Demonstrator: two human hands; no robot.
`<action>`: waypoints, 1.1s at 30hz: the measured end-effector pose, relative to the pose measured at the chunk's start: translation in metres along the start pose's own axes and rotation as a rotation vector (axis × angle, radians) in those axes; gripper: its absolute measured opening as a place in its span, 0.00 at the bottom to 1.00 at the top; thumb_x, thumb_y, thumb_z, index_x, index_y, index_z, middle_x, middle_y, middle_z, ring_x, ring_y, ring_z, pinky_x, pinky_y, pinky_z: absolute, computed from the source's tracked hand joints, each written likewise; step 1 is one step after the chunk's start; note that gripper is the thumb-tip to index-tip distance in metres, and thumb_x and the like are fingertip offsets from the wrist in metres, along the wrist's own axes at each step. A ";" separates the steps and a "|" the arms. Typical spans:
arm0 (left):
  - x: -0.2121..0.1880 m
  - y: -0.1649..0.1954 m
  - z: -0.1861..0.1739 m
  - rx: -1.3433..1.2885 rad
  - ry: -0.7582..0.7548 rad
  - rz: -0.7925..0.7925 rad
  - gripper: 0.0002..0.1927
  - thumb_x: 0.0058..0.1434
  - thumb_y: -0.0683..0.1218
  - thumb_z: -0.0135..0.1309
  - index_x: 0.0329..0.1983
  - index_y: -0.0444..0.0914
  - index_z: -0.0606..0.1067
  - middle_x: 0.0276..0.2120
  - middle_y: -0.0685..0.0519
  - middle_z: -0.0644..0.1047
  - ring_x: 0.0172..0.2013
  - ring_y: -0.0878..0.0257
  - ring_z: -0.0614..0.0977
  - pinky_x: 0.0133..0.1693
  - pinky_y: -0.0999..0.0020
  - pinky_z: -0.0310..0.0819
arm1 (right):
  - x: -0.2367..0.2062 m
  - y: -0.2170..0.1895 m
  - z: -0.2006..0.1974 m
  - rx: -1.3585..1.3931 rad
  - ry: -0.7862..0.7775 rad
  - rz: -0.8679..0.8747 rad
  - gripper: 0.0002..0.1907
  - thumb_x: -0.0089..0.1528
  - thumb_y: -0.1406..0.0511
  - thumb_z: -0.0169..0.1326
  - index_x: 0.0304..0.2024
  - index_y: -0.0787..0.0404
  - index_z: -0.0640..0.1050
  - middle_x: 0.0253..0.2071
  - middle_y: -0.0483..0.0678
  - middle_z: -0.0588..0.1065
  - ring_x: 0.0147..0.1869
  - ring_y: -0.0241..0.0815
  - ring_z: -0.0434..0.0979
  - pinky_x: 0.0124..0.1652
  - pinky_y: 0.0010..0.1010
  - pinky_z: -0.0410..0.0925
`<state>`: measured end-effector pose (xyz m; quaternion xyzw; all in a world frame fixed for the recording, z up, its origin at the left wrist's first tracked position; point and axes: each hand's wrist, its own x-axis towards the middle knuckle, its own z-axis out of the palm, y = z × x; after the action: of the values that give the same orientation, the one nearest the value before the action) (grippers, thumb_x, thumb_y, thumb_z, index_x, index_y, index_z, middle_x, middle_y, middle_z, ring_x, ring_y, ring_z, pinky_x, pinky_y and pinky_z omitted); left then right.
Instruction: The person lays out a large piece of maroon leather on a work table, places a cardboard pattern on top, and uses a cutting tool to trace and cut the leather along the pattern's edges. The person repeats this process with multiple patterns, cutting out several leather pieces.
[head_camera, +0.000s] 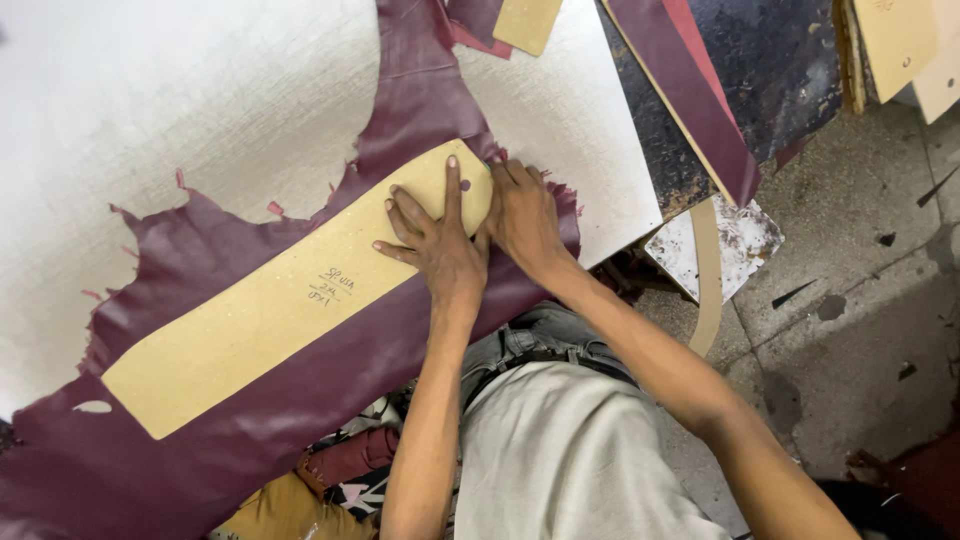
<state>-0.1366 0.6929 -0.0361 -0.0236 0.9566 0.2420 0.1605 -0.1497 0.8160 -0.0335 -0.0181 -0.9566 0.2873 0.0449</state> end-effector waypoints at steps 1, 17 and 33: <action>0.001 0.000 0.003 -0.016 0.000 -0.007 0.46 0.62 0.64 0.59 0.78 0.64 0.47 0.74 0.30 0.32 0.72 0.27 0.34 0.58 0.12 0.25 | -0.015 0.005 -0.008 -0.024 0.019 -0.024 0.15 0.59 0.76 0.51 0.49 0.73 0.77 0.43 0.60 0.74 0.45 0.61 0.75 0.41 0.48 0.71; -0.002 0.005 0.009 -0.119 0.070 -0.064 0.46 0.61 0.71 0.55 0.78 0.63 0.50 0.76 0.37 0.30 0.74 0.33 0.29 0.60 0.15 0.19 | 0.036 0.129 -0.140 -0.503 -0.571 -0.694 0.24 0.54 0.73 0.56 0.54 0.68 0.76 0.49 0.50 0.74 0.52 0.47 0.73 0.44 0.34 0.74; -0.104 -0.127 -0.099 -0.199 0.345 -0.247 0.36 0.66 0.50 0.61 0.73 0.34 0.61 0.70 0.34 0.63 0.70 0.37 0.59 0.69 0.44 0.53 | 0.096 0.052 -0.133 -0.156 -0.051 -0.458 0.07 0.69 0.72 0.56 0.49 0.69 0.80 0.41 0.58 0.73 0.45 0.58 0.73 0.43 0.48 0.68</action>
<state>-0.0518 0.5307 0.0215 -0.1971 0.9313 0.3058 0.0200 -0.2324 0.9379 0.0561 0.2030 -0.9559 0.1953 0.0833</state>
